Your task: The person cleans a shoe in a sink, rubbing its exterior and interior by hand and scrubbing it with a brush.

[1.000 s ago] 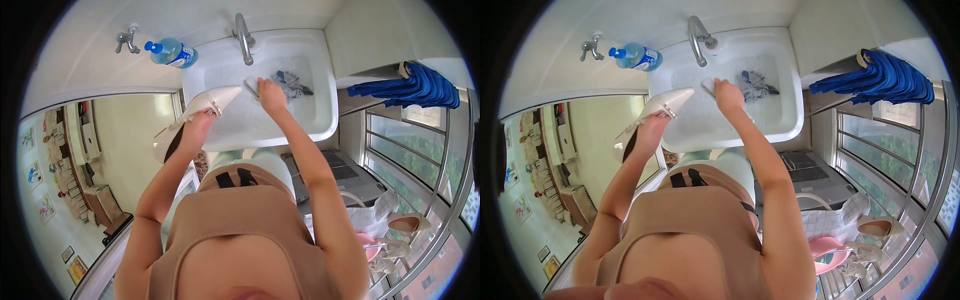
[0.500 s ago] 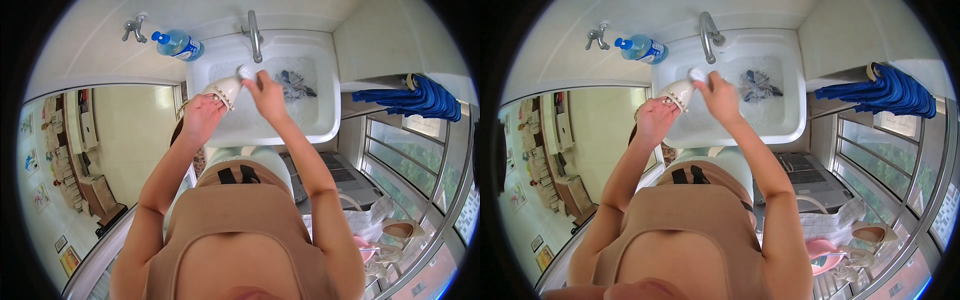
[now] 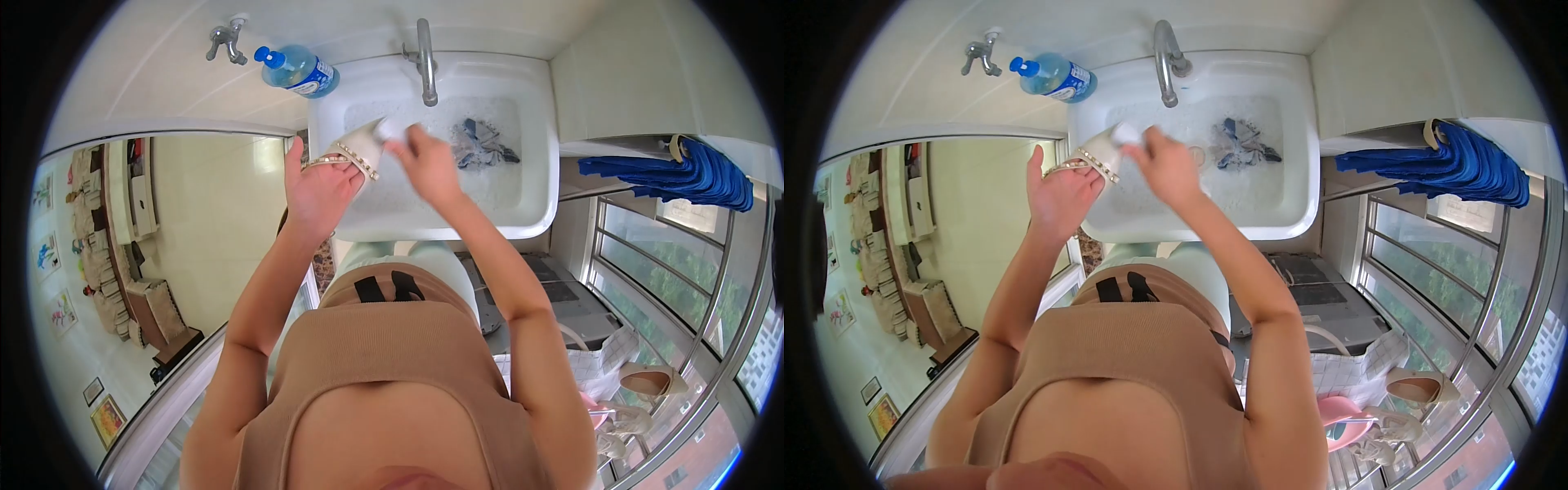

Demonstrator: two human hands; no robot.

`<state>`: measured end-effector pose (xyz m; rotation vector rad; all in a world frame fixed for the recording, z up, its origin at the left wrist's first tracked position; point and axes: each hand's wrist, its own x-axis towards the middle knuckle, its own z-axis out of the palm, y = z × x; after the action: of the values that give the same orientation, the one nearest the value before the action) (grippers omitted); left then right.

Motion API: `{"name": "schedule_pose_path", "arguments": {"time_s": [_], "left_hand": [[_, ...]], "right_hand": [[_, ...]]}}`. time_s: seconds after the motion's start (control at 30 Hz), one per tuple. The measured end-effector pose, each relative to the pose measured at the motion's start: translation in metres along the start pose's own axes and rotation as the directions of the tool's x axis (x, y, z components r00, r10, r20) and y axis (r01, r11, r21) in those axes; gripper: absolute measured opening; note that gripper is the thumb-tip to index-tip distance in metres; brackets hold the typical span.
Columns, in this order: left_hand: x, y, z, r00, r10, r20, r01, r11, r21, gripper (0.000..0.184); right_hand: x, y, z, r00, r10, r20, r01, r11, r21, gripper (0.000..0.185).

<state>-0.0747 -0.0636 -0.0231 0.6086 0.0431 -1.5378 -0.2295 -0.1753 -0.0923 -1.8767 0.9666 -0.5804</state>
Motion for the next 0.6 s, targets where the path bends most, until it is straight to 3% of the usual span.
{"name": "schedule_pose_path", "arguments": {"time_s": [0.03, 0.07, 0.1, 0.17, 0.27, 0.3, 0.4, 0.5, 0.6], "left_hand": [[0.007, 0.006, -0.031, 0.982, -0.028, 0.189, 0.042, 0.997, -0.070, 0.091], [0.007, 0.009, -0.049, 0.927, -0.048, 0.371, 0.103, 0.986, -0.129, 0.092], [0.003, 0.008, -0.032, 0.982, -0.042, 0.183, 0.060, 0.994, -0.096, 0.092], [-0.005, 0.007, 0.017, 0.982, 0.023, -0.190, -0.024, 1.000, -0.004, 0.092], [-0.002, 0.012, 0.009, 0.992, 0.015, -0.125, -0.026, 0.996, -0.087, 0.092], [-0.003, 0.015, 0.008, 0.990, -0.001, -0.142, -0.011, 0.996, -0.085, 0.092], [0.001, 0.021, 0.004, 0.989, -0.048, -0.141, 0.031, 0.993, -0.114, 0.094], [0.000, 0.026, -0.008, 0.995, -0.079, -0.064, 0.067, 0.982, -0.174, 0.093], [0.002, 0.025, -0.016, 0.994, -0.109, 0.031, 0.113, 0.972, -0.205, 0.091]], "right_hand": [[-0.012, -0.008, 0.008, 0.987, -0.159, -0.002, 0.159, 0.987, 0.021, 0.045], [-0.016, -0.007, 0.011, 0.994, -0.108, 0.002, 0.108, 0.993, 0.037, 0.045], [-0.013, -0.003, 0.009, 0.998, -0.065, 0.000, 0.065, 0.997, 0.046, 0.046], [0.006, 0.019, 0.003, 0.998, 0.013, -0.064, -0.011, 0.999, 0.034, 0.045], [-0.009, 0.002, 0.004, 0.967, -0.246, -0.068, 0.249, 0.968, 0.040, 0.043], [-0.016, -0.009, 0.001, 0.966, -0.257, -0.023, 0.258, 0.957, 0.134, 0.043], [0.005, 0.015, -0.008, 0.996, -0.054, -0.075, 0.057, 0.998, 0.036, 0.043], [-0.016, 0.002, -0.006, 0.966, -0.259, 0.000, 0.255, 0.952, 0.168, 0.043], [-0.010, 0.012, -0.010, 0.978, -0.197, -0.065, 0.205, 0.968, 0.145, 0.042]]}}
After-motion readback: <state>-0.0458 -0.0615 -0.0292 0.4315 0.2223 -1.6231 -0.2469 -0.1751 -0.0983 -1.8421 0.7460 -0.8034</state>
